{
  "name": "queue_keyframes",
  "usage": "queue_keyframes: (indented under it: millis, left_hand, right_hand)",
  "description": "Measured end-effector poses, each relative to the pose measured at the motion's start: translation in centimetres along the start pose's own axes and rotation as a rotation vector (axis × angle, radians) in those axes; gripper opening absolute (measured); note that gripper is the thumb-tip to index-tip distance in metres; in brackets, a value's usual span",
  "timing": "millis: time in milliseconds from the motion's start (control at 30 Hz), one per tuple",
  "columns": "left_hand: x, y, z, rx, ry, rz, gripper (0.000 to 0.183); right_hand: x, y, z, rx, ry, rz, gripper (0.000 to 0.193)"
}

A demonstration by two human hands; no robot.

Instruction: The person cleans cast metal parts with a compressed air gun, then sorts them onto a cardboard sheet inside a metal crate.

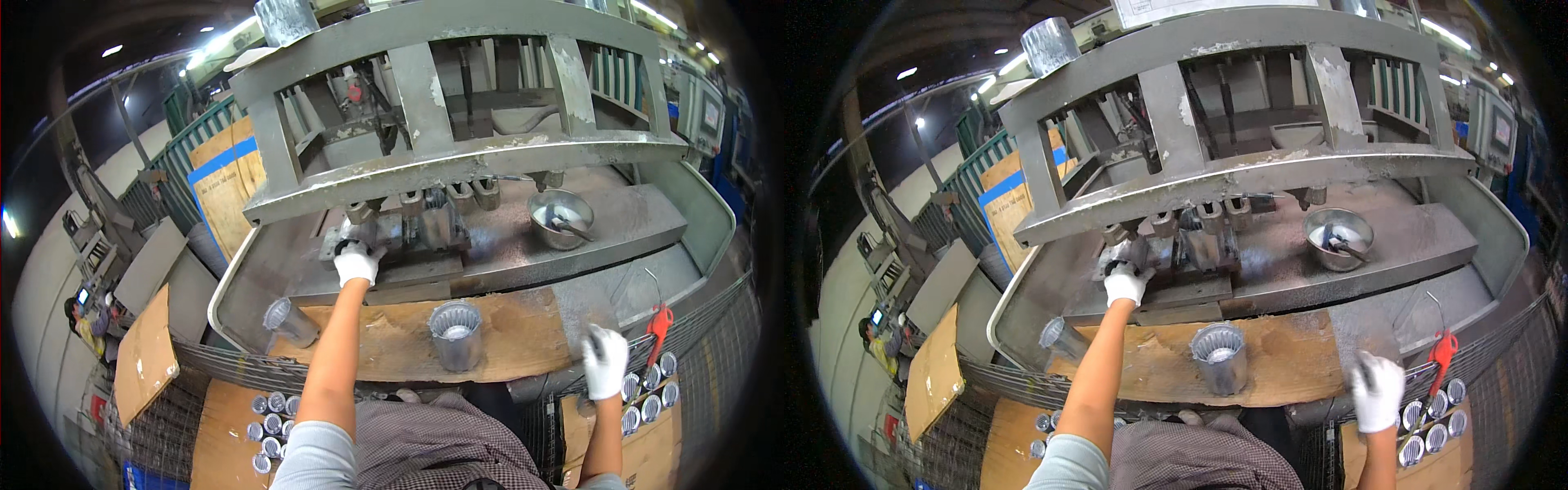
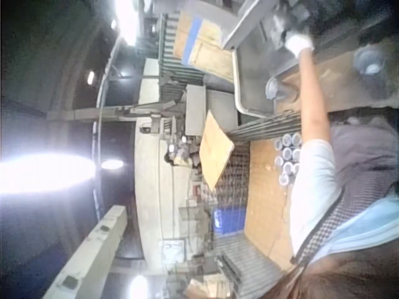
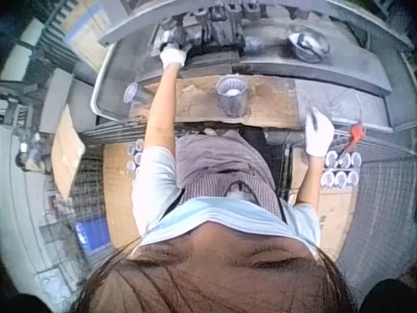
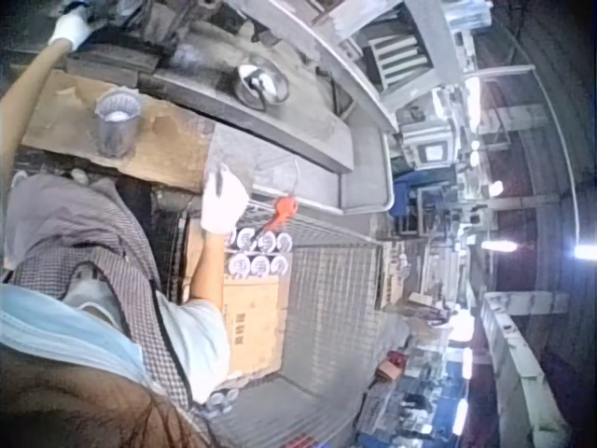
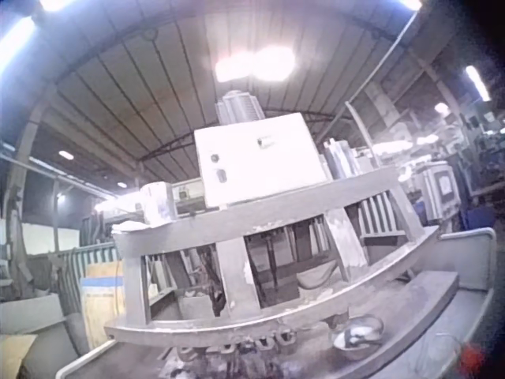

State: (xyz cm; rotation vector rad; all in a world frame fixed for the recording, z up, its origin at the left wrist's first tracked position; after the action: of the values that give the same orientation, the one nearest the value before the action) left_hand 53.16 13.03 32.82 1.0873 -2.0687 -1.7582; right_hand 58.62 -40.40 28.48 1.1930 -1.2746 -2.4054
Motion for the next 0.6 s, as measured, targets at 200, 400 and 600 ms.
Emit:
queue_keyframes:
  millis: [200, 400, 600]
  left_hand:
    - [1.8, 2.6, -1.3, -0.101, 0.103, -0.032, 0.051]
    - [10.5, 0.4, -3.8, 0.601, 0.012, -0.191, 0.088]
    - [19.7, -1.3, -13.0, 1.154, -0.337, 0.213, 0.128]
  right_hand:
    - [0.4, 6.0, -8.1, 0.269, -0.218, -0.338, 0.053]
    - [3.3, 5.7, -21.0, 0.267, -0.682, -0.194, 0.092]
    - [-1.7, 7.2, -13.2, 0.254, -0.544, -0.138, 0.055]
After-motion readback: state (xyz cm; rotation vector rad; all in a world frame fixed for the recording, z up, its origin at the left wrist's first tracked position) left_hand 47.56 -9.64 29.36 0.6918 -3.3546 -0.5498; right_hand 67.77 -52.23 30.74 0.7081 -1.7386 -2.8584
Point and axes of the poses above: each hand's wrist, its own x-axis away from the middle knuckle, its own y-axis out of the back of the hand, z = x × y, the point moved 2 cm from there along -x, towards the middle knuckle, and after that the axes turned 13 degrees about z, right-handed, at the moved point
